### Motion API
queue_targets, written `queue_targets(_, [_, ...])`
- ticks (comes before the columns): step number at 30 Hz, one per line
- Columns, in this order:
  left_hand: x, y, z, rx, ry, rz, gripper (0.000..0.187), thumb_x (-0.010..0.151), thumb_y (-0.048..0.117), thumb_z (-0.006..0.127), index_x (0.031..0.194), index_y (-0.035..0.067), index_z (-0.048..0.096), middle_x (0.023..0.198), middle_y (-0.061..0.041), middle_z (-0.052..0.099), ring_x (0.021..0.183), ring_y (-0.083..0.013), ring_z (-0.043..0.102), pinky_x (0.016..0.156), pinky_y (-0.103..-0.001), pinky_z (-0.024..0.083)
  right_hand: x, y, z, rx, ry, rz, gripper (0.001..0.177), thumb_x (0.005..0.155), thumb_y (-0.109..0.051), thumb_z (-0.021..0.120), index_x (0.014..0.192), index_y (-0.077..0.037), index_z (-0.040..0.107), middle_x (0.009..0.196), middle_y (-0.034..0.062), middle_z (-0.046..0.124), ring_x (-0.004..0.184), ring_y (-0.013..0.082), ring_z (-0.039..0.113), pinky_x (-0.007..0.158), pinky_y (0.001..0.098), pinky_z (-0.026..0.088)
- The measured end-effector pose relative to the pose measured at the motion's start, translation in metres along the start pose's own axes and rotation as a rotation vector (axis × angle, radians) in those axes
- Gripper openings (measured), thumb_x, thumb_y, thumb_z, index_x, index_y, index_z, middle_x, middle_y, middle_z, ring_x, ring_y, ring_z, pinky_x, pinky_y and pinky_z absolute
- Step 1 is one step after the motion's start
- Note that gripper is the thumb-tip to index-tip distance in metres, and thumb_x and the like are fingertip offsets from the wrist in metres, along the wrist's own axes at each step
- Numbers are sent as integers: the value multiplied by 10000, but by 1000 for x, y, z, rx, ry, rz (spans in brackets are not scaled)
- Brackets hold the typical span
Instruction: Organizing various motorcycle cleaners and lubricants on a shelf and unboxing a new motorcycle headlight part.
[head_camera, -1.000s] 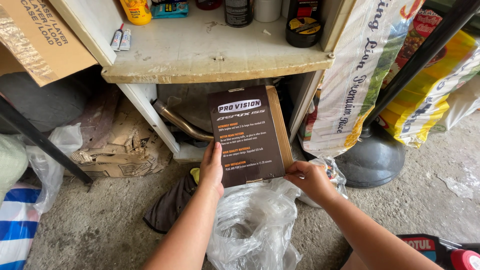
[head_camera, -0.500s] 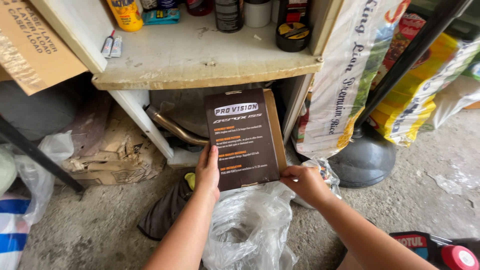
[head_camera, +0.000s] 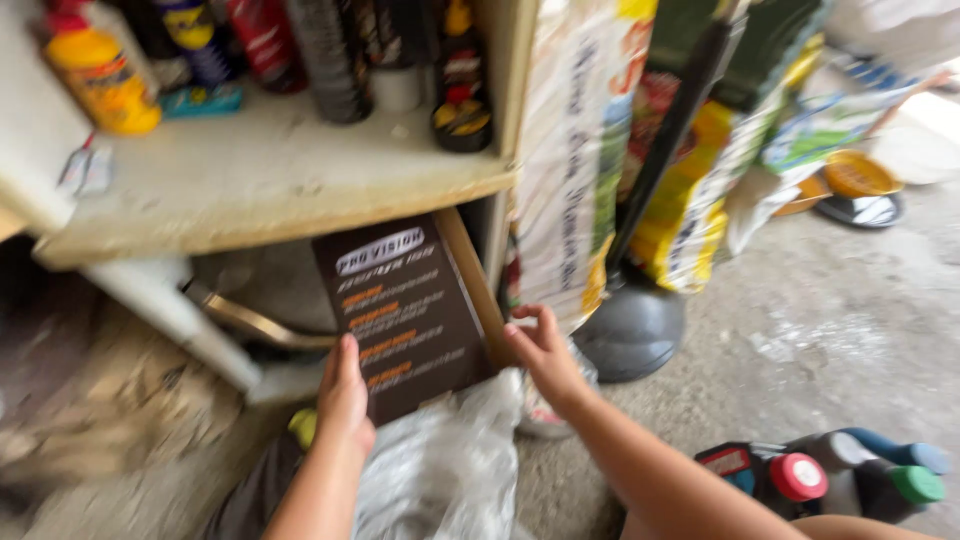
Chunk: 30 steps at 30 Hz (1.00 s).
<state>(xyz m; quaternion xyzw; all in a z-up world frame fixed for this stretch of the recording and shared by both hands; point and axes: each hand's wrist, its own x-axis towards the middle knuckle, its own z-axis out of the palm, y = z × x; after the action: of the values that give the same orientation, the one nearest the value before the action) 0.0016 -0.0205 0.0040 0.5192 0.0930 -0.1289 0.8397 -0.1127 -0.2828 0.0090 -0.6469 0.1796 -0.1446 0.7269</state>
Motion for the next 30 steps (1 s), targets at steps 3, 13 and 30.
queue_targets(3, [-6, 0, 18, 27, -40, -45, 590, 990, 416, 547, 1466, 69, 515, 1457, -63, 594, 1304, -192, 542, 1090, -368, 416, -15, -47, 11, 10, -15, 137, 523, 997, -307, 609, 1487, -170, 489, 1159, 84, 646, 1064, 149, 560, 906, 290, 477])
queue_targets(13, [-33, 19, 50, 70, -168, -83, 559, 988, 387, 552, 1447, 68, 542, 1380, -68, 644, 1215, -185, 593, 1032, -367, 448, -29, -86, 5, 170, -67, 85, 556, 961, -280, 648, 1464, -102, 492, 1318, 56, 661, 1178, 130, 607, 1003, 286, 480])
queue_targets(30, [-101, 58, 94, 670, -79, 54, 991, 609, 402, 902, 1384, 17, 419, 1302, -196, 650, 1175, -294, 672, 1014, -434, 536, -44, -66, 27, 212, -31, 46, 469, 1022, -309, 541, 1426, -71, 554, 1259, 61, 695, 1139, 128, 619, 992, 268, 476])
